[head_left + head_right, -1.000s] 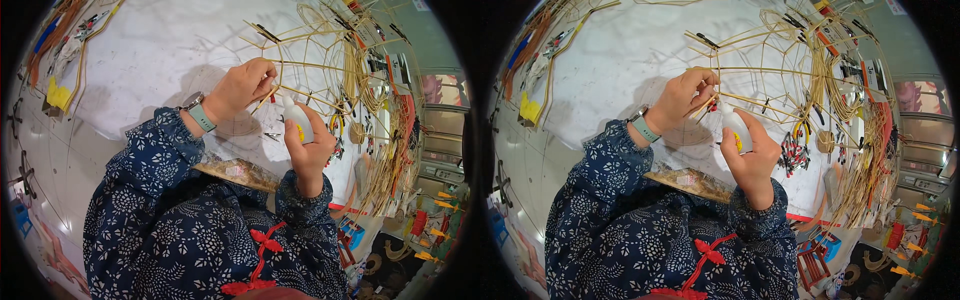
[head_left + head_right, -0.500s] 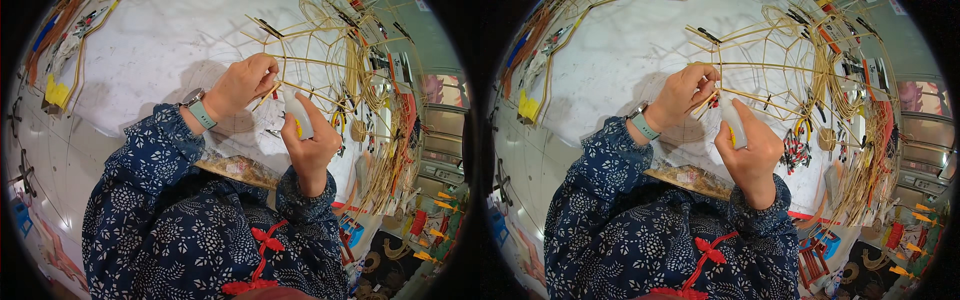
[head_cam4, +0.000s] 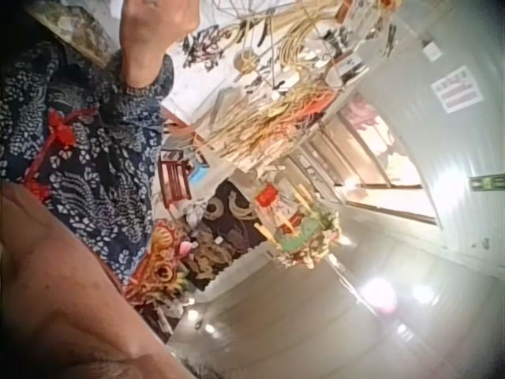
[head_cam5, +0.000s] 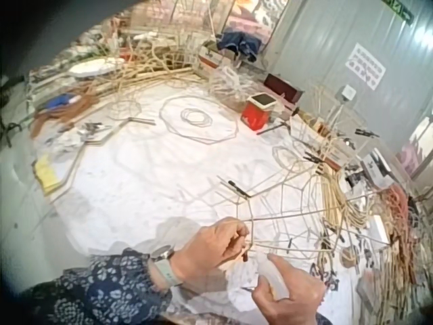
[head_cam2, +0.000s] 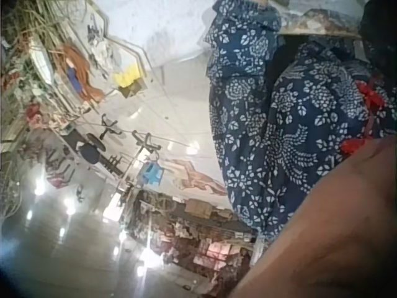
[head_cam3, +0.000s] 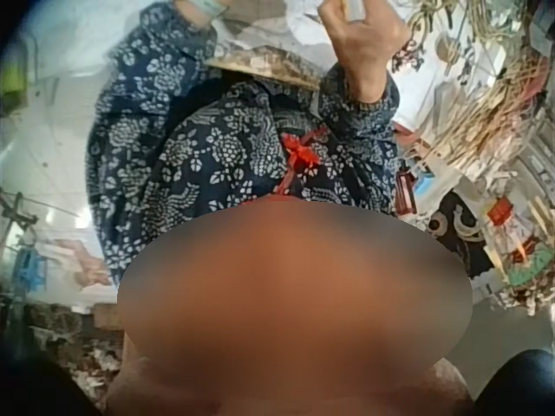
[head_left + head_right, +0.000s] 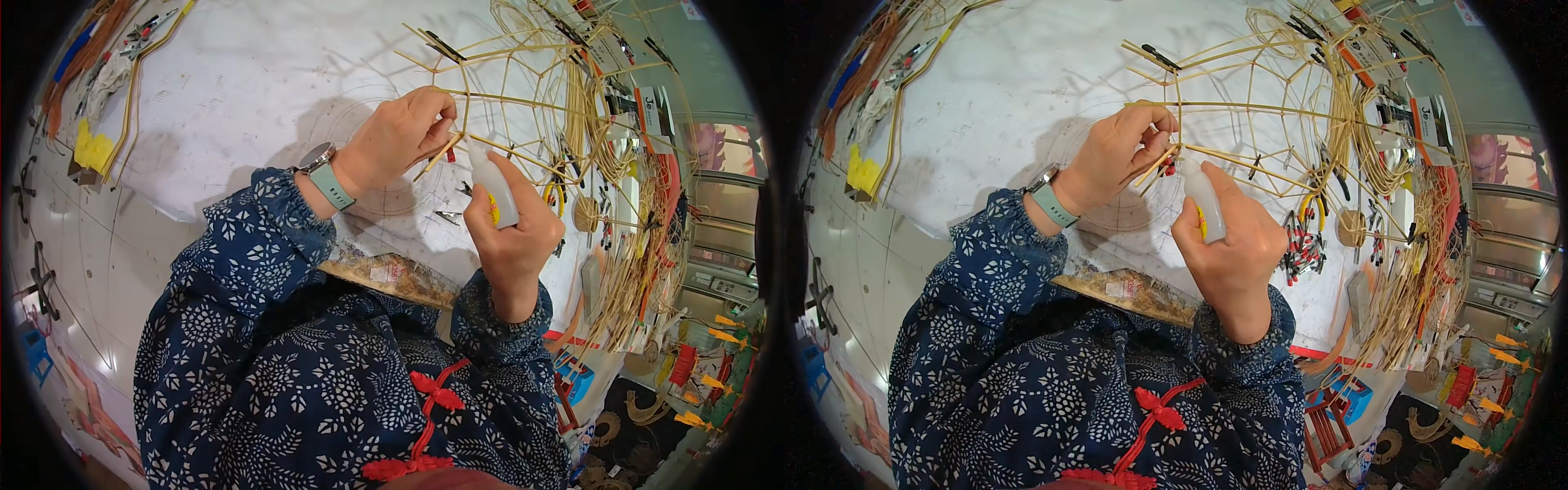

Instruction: Assembling a bamboo frame for a lantern or decoration using bamboo sticks and glue.

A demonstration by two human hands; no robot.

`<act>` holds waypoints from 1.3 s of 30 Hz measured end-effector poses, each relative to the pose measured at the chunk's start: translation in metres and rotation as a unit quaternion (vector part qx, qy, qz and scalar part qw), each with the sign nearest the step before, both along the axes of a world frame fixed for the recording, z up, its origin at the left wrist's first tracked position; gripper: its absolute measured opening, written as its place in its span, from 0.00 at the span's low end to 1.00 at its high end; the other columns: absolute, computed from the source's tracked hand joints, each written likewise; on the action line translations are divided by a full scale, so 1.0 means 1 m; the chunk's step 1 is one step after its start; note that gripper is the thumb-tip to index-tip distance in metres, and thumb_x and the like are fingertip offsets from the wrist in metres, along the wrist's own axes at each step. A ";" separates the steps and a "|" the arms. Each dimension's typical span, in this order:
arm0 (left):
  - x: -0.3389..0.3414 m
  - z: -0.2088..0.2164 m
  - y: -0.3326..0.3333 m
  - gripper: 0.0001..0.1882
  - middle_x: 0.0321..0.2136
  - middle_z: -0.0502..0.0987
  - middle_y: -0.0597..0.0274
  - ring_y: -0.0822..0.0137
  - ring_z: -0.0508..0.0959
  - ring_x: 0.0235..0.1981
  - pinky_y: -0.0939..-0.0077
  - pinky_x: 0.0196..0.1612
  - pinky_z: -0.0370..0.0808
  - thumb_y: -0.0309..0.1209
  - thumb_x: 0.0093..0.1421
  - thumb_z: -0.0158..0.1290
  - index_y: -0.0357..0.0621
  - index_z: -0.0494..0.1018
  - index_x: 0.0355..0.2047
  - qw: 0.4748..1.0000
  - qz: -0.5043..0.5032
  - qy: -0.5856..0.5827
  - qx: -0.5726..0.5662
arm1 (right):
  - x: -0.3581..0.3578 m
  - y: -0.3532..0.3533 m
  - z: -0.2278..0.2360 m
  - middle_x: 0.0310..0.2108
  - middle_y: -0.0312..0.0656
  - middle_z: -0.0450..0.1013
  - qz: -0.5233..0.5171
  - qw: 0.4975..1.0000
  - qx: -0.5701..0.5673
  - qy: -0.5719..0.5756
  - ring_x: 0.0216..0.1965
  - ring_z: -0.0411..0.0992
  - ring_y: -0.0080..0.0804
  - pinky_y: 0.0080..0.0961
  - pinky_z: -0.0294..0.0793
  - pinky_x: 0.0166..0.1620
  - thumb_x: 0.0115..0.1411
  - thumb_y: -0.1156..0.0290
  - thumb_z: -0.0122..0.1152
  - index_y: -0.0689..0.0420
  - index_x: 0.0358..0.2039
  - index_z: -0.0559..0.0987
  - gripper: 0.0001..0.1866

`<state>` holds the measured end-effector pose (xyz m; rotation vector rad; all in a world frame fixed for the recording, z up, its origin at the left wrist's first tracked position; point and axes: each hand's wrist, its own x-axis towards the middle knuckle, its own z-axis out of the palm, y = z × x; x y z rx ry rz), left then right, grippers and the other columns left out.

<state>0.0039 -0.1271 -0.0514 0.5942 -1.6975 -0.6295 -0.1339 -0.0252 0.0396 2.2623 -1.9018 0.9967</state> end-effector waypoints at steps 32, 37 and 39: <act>0.001 -0.003 -0.001 0.09 0.29 0.74 0.54 0.56 0.78 0.26 0.69 0.28 0.74 0.21 0.55 0.55 0.39 0.67 0.35 1.000 -0.009 -0.009 0.018 | 0.000 0.000 0.001 0.29 0.47 0.79 0.021 1.000 -0.010 -0.009 0.29 0.79 0.28 0.22 0.77 0.35 0.47 0.77 0.63 0.63 0.42 0.80 0.18; 0.001 -0.004 -0.001 0.08 0.30 0.74 0.54 0.58 0.77 0.26 0.71 0.29 0.74 0.21 0.56 0.54 0.39 0.67 0.36 0.999 -0.029 -0.001 0.035 | -0.017 0.013 -0.005 0.36 0.49 0.78 -0.009 0.989 -0.057 -0.137 0.31 0.77 0.30 0.22 0.77 0.36 0.53 0.76 0.60 0.66 0.46 0.77 0.19; 0.002 -0.006 -0.002 0.08 0.30 0.74 0.55 0.59 0.77 0.26 0.72 0.29 0.75 0.21 0.57 0.54 0.39 0.67 0.36 0.999 -0.035 -0.004 0.035 | -0.028 0.025 -0.009 0.39 0.50 0.77 -0.025 0.977 -0.079 -0.194 0.32 0.77 0.30 0.23 0.77 0.36 0.54 0.75 0.59 0.67 0.47 0.76 0.19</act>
